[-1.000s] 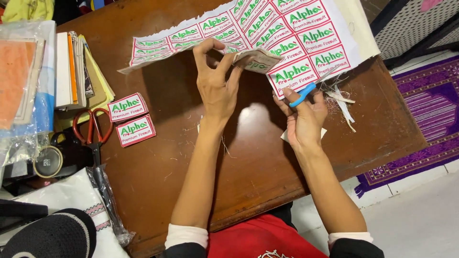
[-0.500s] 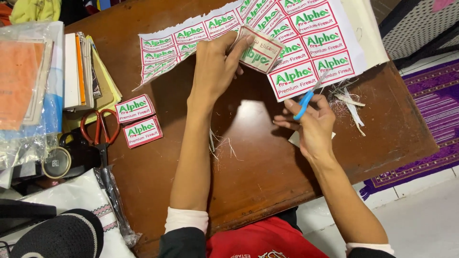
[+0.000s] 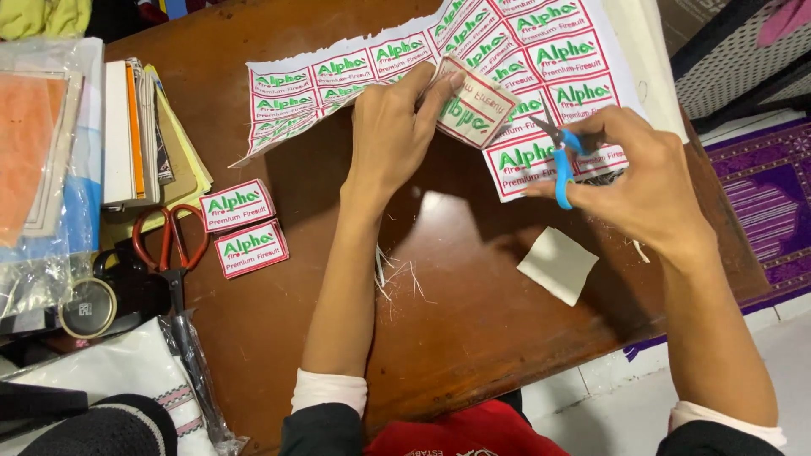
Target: Trimming and separating individual labels from a printed sheet using scissors
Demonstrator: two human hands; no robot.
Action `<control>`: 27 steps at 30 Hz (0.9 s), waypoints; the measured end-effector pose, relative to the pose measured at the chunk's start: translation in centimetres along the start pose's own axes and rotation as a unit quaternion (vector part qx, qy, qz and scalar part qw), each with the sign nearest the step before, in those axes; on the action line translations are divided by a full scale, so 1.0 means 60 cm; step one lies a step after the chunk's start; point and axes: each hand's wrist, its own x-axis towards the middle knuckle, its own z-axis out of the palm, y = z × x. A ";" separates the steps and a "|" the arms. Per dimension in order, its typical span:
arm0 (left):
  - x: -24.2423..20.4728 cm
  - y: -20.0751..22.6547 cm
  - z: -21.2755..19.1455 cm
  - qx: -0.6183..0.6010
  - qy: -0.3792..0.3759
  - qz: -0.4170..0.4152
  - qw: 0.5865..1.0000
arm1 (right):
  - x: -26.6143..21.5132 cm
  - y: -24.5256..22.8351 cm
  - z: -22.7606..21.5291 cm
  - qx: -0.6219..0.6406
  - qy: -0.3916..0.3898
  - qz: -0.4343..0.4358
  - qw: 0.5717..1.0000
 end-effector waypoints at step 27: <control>0.016 0.021 -0.083 -0.083 -0.155 -0.045 0.983 | 0.141 -0.002 0.085 0.451 0.047 0.300 0.839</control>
